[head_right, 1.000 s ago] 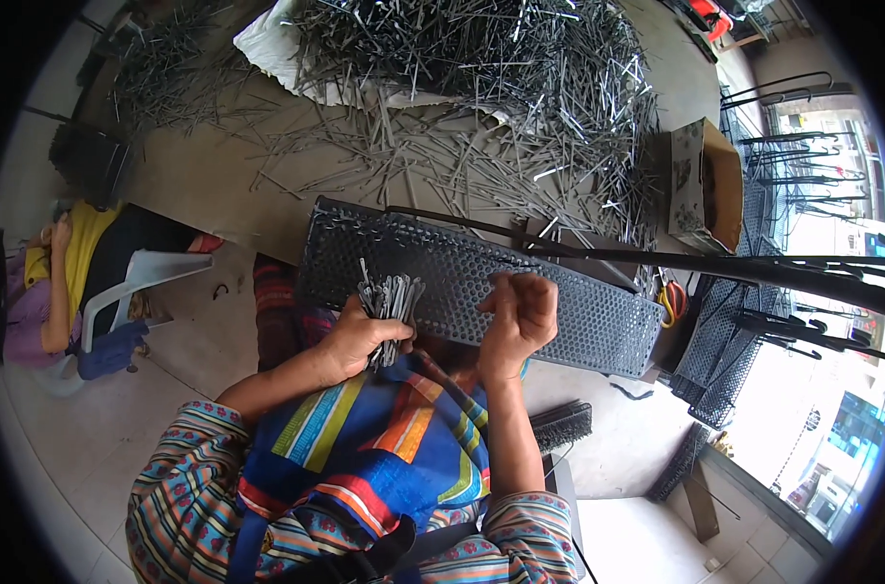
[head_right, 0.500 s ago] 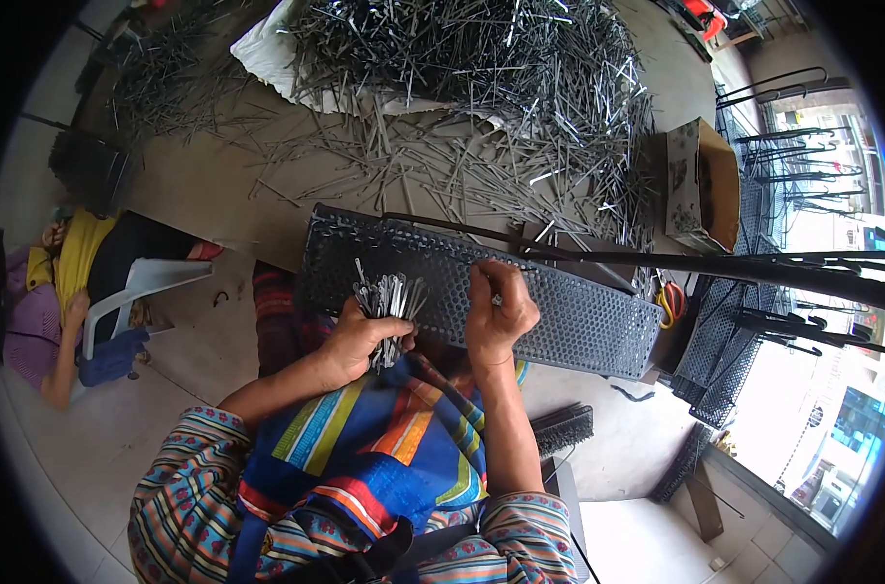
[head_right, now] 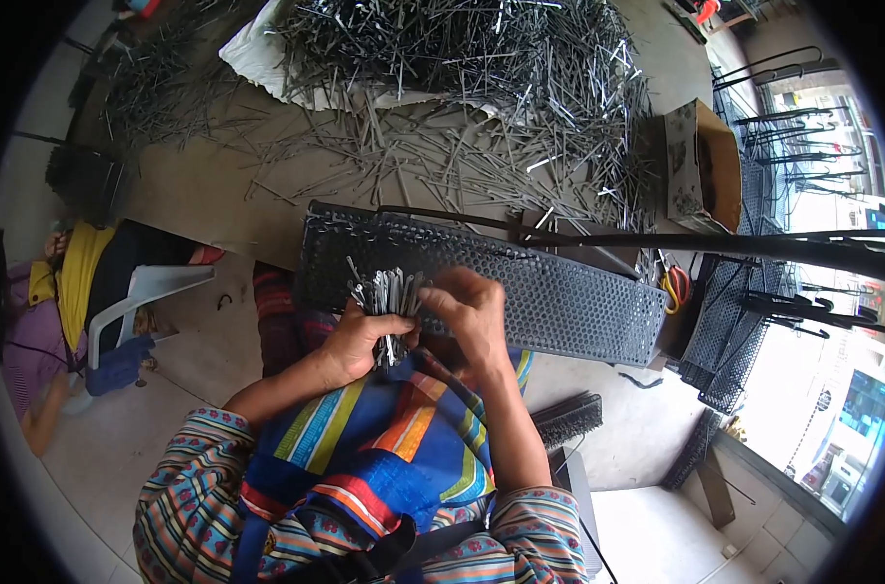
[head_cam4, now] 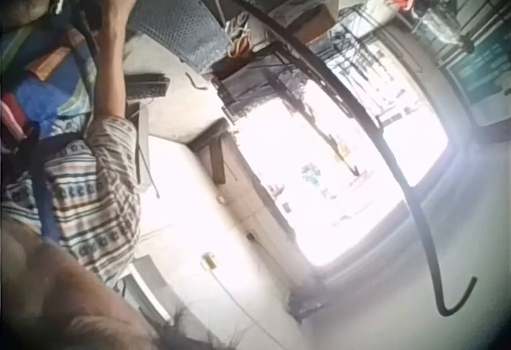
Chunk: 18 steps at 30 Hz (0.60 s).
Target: Inserting bundles of thin metal wires into a perforated metal plate to assemble a mesh component.
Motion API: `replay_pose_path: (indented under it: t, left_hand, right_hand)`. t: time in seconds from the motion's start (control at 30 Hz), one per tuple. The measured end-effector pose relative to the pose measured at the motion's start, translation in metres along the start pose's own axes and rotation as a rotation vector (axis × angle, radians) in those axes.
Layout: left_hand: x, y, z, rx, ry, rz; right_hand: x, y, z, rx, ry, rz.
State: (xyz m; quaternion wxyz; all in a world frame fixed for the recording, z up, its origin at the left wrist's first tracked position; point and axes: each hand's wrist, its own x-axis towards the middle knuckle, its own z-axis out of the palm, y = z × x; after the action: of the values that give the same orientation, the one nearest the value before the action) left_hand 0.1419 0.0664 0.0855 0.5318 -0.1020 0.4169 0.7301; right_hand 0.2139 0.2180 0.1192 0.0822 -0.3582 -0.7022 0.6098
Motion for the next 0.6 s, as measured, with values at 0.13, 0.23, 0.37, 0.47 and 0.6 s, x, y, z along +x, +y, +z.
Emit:
replay_pose_path:
  t: [0.13,0.23,0.37,0.47,0.6]
  left_hand:
    - [-0.005,0.004,0.011,0.038,-0.040,-0.004]
    - [-0.007,0.000,0.008,-0.013,0.004,-0.042]
    - [-0.005,-0.006,0.002,-0.004,-0.022,-0.030]
    - [-0.006,-0.007,0.004,0.032,0.030,-0.042]
    - [-0.006,-0.010,-0.001,0.054,0.042,-0.011]
  right_hand:
    - [-0.007,-0.005,0.004,0.427,-0.191,0.219]
    - [-0.007,0.004,0.006,0.385,-0.144,0.240]
    - [-0.015,-0.001,0.013,0.401,-0.119,0.243]
    - [-0.020,0.004,0.020,0.354,-0.021,0.228]
    - [-0.023,0.013,0.019,0.691,0.018,0.294]
